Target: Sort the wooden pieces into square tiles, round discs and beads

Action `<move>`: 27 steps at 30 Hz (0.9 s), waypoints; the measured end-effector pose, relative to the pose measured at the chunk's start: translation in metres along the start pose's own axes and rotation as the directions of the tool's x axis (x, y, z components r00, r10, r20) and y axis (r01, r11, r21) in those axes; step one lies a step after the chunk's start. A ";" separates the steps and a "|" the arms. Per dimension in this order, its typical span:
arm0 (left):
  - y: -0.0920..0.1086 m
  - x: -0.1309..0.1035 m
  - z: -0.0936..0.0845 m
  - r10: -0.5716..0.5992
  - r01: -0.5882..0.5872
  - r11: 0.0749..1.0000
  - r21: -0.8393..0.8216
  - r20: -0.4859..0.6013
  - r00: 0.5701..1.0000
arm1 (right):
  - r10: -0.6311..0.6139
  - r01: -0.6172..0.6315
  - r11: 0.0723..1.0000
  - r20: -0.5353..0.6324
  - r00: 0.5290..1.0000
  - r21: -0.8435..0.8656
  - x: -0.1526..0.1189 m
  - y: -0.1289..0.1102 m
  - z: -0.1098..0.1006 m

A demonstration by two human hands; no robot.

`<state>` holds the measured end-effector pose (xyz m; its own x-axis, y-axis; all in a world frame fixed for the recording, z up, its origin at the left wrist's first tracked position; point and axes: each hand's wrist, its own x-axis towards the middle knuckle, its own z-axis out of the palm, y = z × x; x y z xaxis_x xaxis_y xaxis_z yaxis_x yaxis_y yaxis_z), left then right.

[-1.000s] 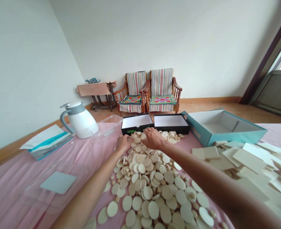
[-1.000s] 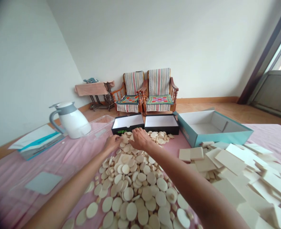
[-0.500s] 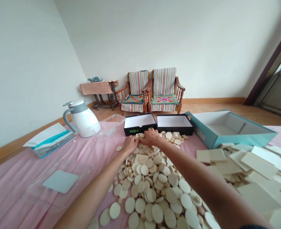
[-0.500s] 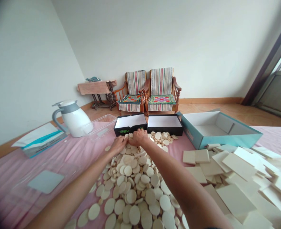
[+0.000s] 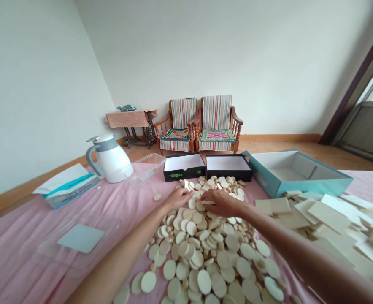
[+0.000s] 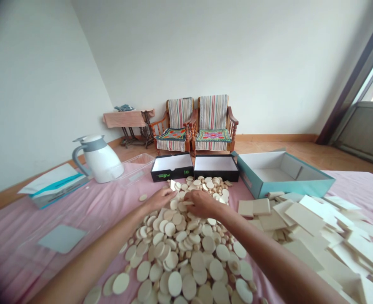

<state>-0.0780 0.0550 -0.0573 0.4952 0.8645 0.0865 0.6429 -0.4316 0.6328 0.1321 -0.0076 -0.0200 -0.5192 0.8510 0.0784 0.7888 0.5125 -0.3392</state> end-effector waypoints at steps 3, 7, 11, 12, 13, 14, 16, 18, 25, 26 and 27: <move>0.020 -0.008 0.010 0.063 -0.057 0.994 -0.093 0.068 0.996 | -0.032 0.037 0.994 -0.054 0.998 0.105 -0.025 0.005 -0.006; 0.048 -0.021 0.015 0.165 -0.140 0.972 -0.190 0.121 0.979 | -0.027 0.047 0.983 -0.114 0.993 0.176 -0.051 0.004 -0.013; 0.061 -0.032 0.008 0.217 -0.166 0.946 -0.279 0.162 0.963 | -0.028 0.078 0.981 -0.271 0.962 0.176 -0.079 0.008 -0.017; 0.060 -0.034 0.005 0.220 -0.166 0.941 -0.294 0.161 0.962 | -0.011 0.064 0.985 -0.316 0.949 0.160 -0.087 0.010 -0.019; 0.059 -0.035 0.002 0.217 -0.163 0.938 -0.304 0.150 0.965 | 0.021 0.032 0.990 -0.365 0.931 0.138 -0.096 0.014 -0.021; 0.056 -0.036 0.000 0.206 -0.159 0.938 -0.308 0.128 0.970 | 0.064 -0.019 0.993 -0.415 0.907 0.113 -0.106 0.018 -0.023; 0.048 -0.036 -0.006 0.164 -0.141 0.945 -0.297 0.055 0.985 | 0.163 -0.153 0.986 -0.516 0.841 0.063 -0.129 0.028 -0.029; 0.038 -0.037 -0.011 0.104 -0.108 0.955 -0.276 -0.028 0.994 | 0.256 -0.297 0.954 -0.608 0.751 0.034 -0.154 0.041 -0.037; 0.015 -0.046 -0.018 0.001 -0.015 0.977 -0.214 -0.062 0.998 | 0.443 -0.626 0.778 -0.747 0.496 0.046 -0.225 0.107 -0.065; 0.015 -0.049 -0.019 0.002 -0.013 0.980 -0.200 -0.058 0.998 | 0.457 -0.639 0.767 -0.751 0.477 0.061 -0.227 0.113 -0.069; 0.017 -0.053 -0.021 0.006 -0.015 0.982 -0.186 -0.049 0.999 | 0.456 -0.648 0.759 -0.765 0.455 0.066 -0.226 0.117 -0.073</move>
<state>-0.1058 0.0075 -0.0354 0.4699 0.8734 0.1282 0.5152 -0.3893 0.7636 0.3659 -0.1319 -0.0094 0.3746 0.7087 0.5979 0.9132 -0.1703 -0.3703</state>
